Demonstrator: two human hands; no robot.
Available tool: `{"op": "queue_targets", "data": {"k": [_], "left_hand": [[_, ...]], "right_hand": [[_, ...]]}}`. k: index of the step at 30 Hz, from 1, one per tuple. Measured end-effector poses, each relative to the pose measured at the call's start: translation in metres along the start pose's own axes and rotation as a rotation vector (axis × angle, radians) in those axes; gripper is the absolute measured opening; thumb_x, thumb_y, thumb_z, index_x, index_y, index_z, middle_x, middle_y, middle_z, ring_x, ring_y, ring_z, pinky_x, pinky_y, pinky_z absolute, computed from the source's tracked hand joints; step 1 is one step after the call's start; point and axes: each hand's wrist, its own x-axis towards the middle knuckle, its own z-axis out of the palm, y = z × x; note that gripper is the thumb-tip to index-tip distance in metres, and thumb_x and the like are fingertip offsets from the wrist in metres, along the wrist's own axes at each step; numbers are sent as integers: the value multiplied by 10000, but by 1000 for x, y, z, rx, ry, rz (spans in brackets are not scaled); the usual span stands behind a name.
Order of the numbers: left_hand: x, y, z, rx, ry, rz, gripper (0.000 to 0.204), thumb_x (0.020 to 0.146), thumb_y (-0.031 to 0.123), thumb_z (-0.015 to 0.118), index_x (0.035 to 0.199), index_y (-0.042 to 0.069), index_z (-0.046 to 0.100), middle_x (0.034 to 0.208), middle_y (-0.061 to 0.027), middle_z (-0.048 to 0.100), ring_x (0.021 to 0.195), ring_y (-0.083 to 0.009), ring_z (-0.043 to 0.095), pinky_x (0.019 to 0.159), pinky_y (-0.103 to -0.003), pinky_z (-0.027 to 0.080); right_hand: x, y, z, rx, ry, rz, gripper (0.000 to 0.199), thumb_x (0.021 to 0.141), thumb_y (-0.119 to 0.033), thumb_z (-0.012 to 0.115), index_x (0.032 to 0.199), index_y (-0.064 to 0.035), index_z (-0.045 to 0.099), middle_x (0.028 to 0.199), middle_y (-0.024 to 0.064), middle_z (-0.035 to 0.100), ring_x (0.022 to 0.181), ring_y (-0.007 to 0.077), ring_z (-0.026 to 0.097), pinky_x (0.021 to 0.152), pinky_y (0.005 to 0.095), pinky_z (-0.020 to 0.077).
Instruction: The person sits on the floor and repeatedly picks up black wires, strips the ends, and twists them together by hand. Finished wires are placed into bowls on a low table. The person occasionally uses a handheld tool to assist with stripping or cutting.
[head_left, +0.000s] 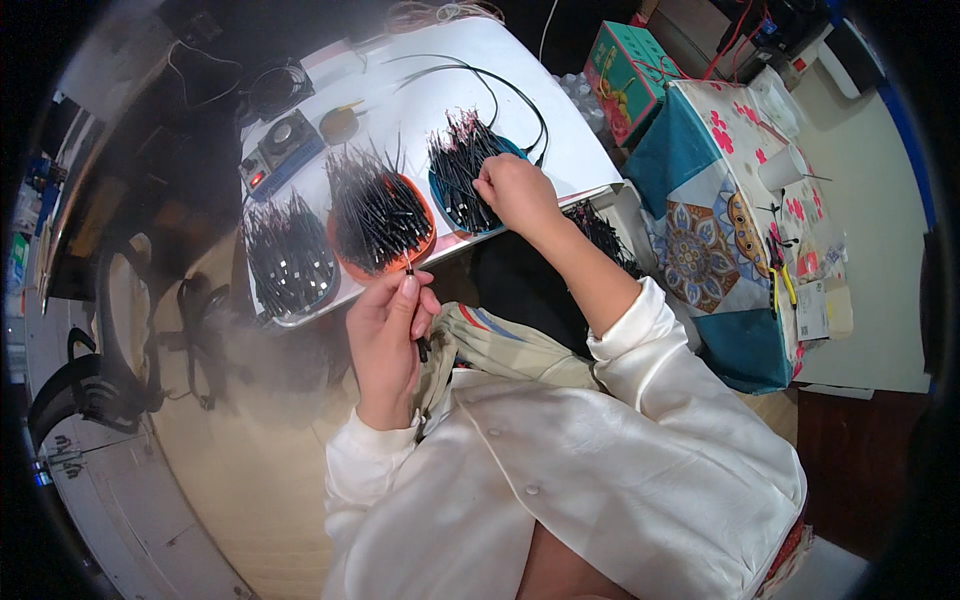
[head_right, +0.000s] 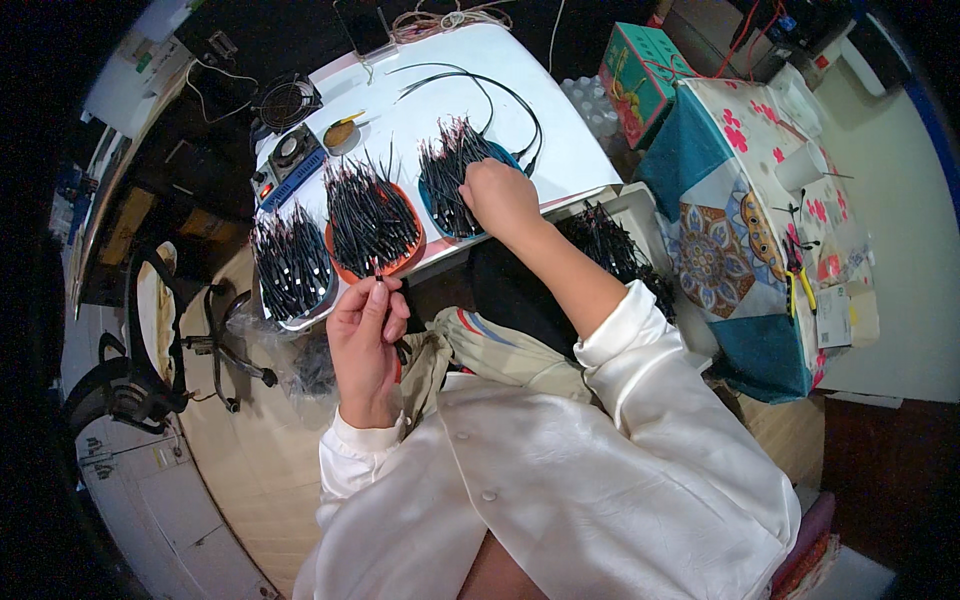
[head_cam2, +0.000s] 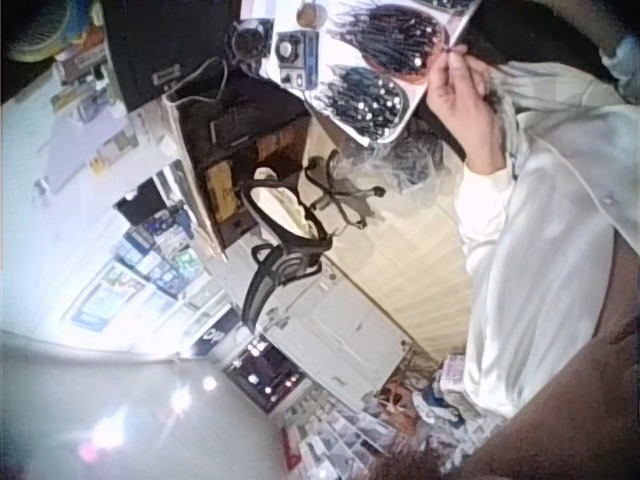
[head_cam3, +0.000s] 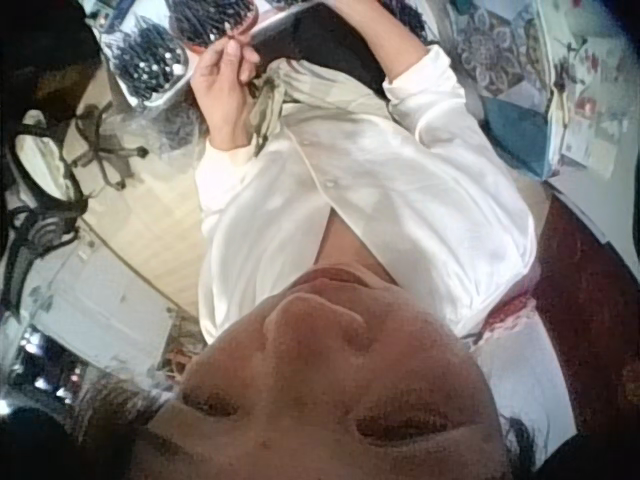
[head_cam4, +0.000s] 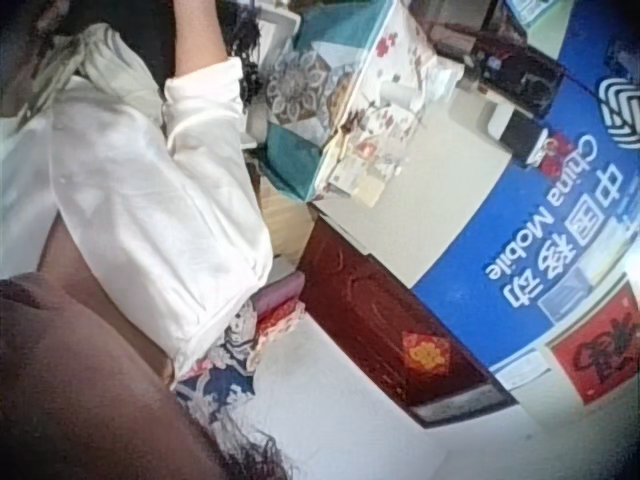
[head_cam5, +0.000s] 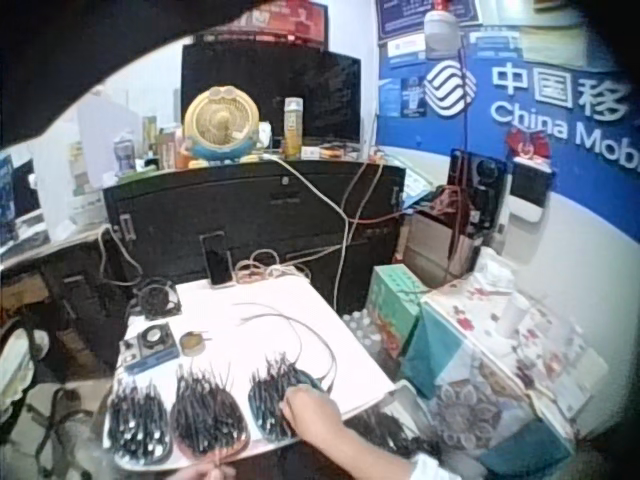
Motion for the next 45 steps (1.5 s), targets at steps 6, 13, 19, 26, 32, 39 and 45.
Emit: {"op": "queue_targets", "data": {"k": [6,13,19,26,32,39,45], "left_hand": [[-1,11,13,-115,141,4,235,1030,138,523,1081,-73,615,951,-164,689,803,-191,660,712,-271,541],[-4,17,39,-184,32,135,212,1016,125,551,1065,-66,631,1053,-184,700,945,-250,712,836,-340,584],[-20,19,46,-49,28,216,197,1014,125,562,1044,-54,637,881,-95,680,781,-157,659,753,-273,537],[-30,25,45,-2,-110,96,197,1025,135,547,995,-38,635,761,-24,613,588,-40,443,530,-165,348],[-30,18,43,172,-90,190,202,1001,123,590,1089,-44,662,840,-66,669,621,-55,506,565,-183,408],[-27,7,45,323,18,394,202,1007,127,587,1057,-58,652,800,-20,622,681,-56,524,612,-199,438],[-28,8,46,264,28,297,192,1019,134,567,1023,-47,633,759,7,581,664,-36,491,581,-185,395]], "right_hand": [[-30,-44,-54,445,126,-88,138,866,-129,717,866,-9,647,749,71,595,618,133,575,571,275,448],[-109,-100,-75,707,-109,-115,112,852,-39,731,899,9,641,832,47,594,666,84,563,584,232,464],[-111,-91,-92,789,-172,-106,122,862,-44,736,908,12,637,851,28,608,726,68,586,635,224,480],[-89,-80,-97,1134,-153,-67,102,915,-38,685,986,18,640,949,31,656,862,83,623,787,239,510],[-87,-77,-91,1267,-252,-30,98,914,-41,692,973,16,638,932,36,670,856,89,630,774,235,518],[-100,-86,-79,1278,-93,81,90,907,-41,701,942,16,642,896,35,669,792,77,621,727,220,507],[-112,-100,-81,608,261,-301,77,838,0,736,886,3,676,836,58,629,685,83,576,562,213,442]]}}
